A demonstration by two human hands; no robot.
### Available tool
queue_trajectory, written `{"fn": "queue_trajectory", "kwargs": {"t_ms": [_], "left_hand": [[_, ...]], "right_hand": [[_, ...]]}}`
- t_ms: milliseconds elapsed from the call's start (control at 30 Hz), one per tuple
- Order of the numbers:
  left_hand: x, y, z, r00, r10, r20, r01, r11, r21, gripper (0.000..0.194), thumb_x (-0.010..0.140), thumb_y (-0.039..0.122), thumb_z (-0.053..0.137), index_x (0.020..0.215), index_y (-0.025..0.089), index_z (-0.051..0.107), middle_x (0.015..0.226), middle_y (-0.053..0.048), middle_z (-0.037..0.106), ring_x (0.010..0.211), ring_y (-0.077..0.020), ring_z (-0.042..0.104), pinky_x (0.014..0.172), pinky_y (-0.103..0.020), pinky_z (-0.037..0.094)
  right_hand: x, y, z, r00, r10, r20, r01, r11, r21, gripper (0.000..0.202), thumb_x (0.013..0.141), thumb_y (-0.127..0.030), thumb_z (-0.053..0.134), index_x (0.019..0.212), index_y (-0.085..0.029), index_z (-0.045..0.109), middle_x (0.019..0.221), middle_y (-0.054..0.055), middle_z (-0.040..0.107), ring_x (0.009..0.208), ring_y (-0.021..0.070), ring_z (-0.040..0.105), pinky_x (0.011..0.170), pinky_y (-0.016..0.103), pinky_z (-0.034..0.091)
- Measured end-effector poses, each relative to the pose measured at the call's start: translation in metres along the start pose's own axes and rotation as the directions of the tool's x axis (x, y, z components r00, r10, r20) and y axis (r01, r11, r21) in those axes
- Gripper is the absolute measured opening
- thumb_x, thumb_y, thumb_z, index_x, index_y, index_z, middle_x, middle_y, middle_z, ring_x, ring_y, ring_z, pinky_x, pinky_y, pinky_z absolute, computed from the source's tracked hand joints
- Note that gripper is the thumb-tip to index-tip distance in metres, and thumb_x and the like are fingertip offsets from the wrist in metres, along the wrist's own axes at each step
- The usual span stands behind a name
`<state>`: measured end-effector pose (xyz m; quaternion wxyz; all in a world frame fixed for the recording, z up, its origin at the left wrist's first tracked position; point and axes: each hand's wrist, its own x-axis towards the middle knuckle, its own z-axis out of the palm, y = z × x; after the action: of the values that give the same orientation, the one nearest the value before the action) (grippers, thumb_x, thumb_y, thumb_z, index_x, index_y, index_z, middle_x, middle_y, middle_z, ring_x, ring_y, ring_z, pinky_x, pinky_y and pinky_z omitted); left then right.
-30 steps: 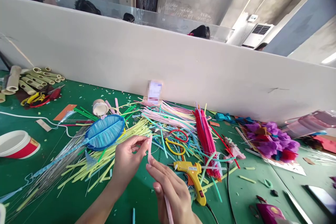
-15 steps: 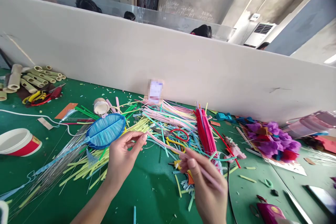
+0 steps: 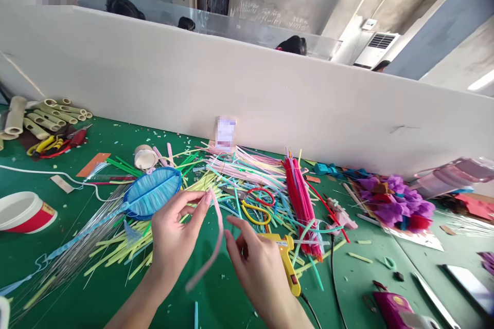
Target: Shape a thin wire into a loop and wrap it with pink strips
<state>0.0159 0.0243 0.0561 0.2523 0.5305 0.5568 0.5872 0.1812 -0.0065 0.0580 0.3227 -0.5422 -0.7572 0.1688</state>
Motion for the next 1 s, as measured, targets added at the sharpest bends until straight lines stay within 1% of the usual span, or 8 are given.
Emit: {"fn": "queue_trajectory", "kwargs": {"t_ms": [67, 167, 300, 367, 467, 567, 700, 1000], "left_hand": [[-0.001, 0.001, -0.001, 0.999, -0.017, 0.033, 0.018, 1.000, -0.007, 0.016, 0.087, 0.036, 0.068, 0.093, 0.022, 0.074, 0.091, -0.004, 0.076, 0.071, -0.0179, 0.070, 0.065, -0.027, 0.060], [0.000, -0.003, -0.003, 0.999, -0.032, 0.032, 0.032, 0.999, 0.000, 0.017, 0.087, 0.036, 0.068, 0.093, 0.022, 0.075, 0.091, -0.004, 0.076, 0.074, -0.0187, 0.071, 0.066, -0.027, 0.060], [0.002, -0.009, -0.003, 0.999, -0.033, 0.029, 0.033, 0.999, -0.007, 0.019, 0.087, 0.038, 0.067, 0.093, 0.021, 0.074, 0.093, -0.005, 0.076, 0.074, -0.0190, 0.071, 0.064, -0.027, 0.060], [0.004, -0.008, -0.004, 0.998, -0.042, 0.043, 0.043, 0.999, -0.002, 0.019, 0.086, 0.038, 0.068, 0.091, 0.021, 0.074, 0.091, -0.005, 0.076, 0.072, -0.0184, 0.070, 0.063, -0.026, 0.059], [0.006, -0.006, -0.005, 0.993, -0.101, 0.064, 0.101, 0.995, -0.002, 0.022, 0.085, 0.041, 0.068, 0.088, 0.020, 0.075, 0.085, -0.005, 0.076, 0.066, -0.0176, 0.069, 0.061, -0.025, 0.058], [0.007, -0.006, -0.003, 0.985, -0.149, 0.085, 0.153, 0.988, -0.033, 0.024, 0.083, 0.043, 0.069, 0.085, 0.019, 0.075, 0.080, -0.004, 0.074, 0.064, -0.0174, 0.068, 0.058, -0.024, 0.057], [0.004, -0.009, 0.002, 0.977, -0.173, 0.123, 0.185, 0.979, -0.091, 0.024, 0.082, 0.041, 0.071, 0.087, 0.019, 0.075, 0.082, -0.004, 0.073, 0.066, -0.0168, 0.066, 0.059, -0.024, 0.056], [0.005, -0.007, -0.006, 0.851, -0.398, 0.342, 0.513, 0.770, -0.381, 0.026, 0.078, 0.040, 0.078, 0.080, 0.015, 0.072, 0.065, -0.002, 0.066, 0.056, -0.0119, 0.057, 0.051, -0.020, 0.047]], "right_hand": [[0.011, -0.002, 0.000, 0.993, 0.093, 0.069, -0.098, 0.993, 0.069, 0.021, 0.096, -0.032, 0.051, 0.097, -0.020, 0.068, 0.055, -0.002, 0.061, 0.045, 0.0131, 0.054, 0.048, 0.023, 0.038], [0.020, -0.005, -0.009, 0.959, 0.203, 0.199, -0.259, 0.913, 0.316, 0.028, 0.098, -0.040, 0.047, 0.104, -0.019, 0.065, 0.051, -0.005, 0.057, 0.043, 0.0119, 0.050, 0.045, 0.021, 0.036], [0.018, -0.009, -0.014, 0.877, 0.139, 0.461, -0.351, 0.840, 0.414, 0.028, 0.094, -0.044, 0.054, 0.094, -0.020, 0.067, 0.047, -0.007, 0.054, 0.038, 0.0092, 0.046, 0.040, 0.019, 0.034], [0.017, -0.007, -0.013, 0.925, 0.128, 0.358, -0.258, 0.903, 0.344, 0.026, 0.096, -0.039, 0.053, 0.085, -0.019, 0.066, 0.055, -0.003, 0.063, 0.044, 0.0101, 0.055, 0.045, 0.019, 0.041], [0.018, -0.004, -0.014, 0.999, 0.009, -0.042, -0.002, 0.988, 0.157, 0.018, 0.097, -0.028, 0.051, 0.093, -0.019, 0.065, 0.074, 0.002, 0.071, 0.061, 0.0130, 0.066, 0.058, 0.022, 0.050], [0.020, -0.006, -0.020, 0.939, -0.244, -0.243, 0.249, 0.968, -0.012, 0.010, 0.096, -0.017, 0.055, 0.101, -0.018, 0.063, 0.081, 0.004, 0.071, 0.068, 0.0133, 0.067, 0.064, 0.022, 0.051], [0.023, -0.010, -0.025, 0.844, -0.483, -0.235, 0.463, 0.876, -0.138, 0.023, 0.092, -0.006, 0.057, 0.114, -0.014, 0.059, 0.088, 0.007, 0.071, 0.076, 0.0148, 0.066, 0.068, 0.024, 0.051], [0.032, 0.021, -0.024, 0.898, -0.304, -0.319, 0.254, 0.949, -0.189, 0.039, 0.094, -0.010, 0.056, 0.131, -0.022, 0.060, 0.100, 0.009, 0.058, 0.085, 0.0175, 0.057, 0.072, 0.030, 0.050]]}}
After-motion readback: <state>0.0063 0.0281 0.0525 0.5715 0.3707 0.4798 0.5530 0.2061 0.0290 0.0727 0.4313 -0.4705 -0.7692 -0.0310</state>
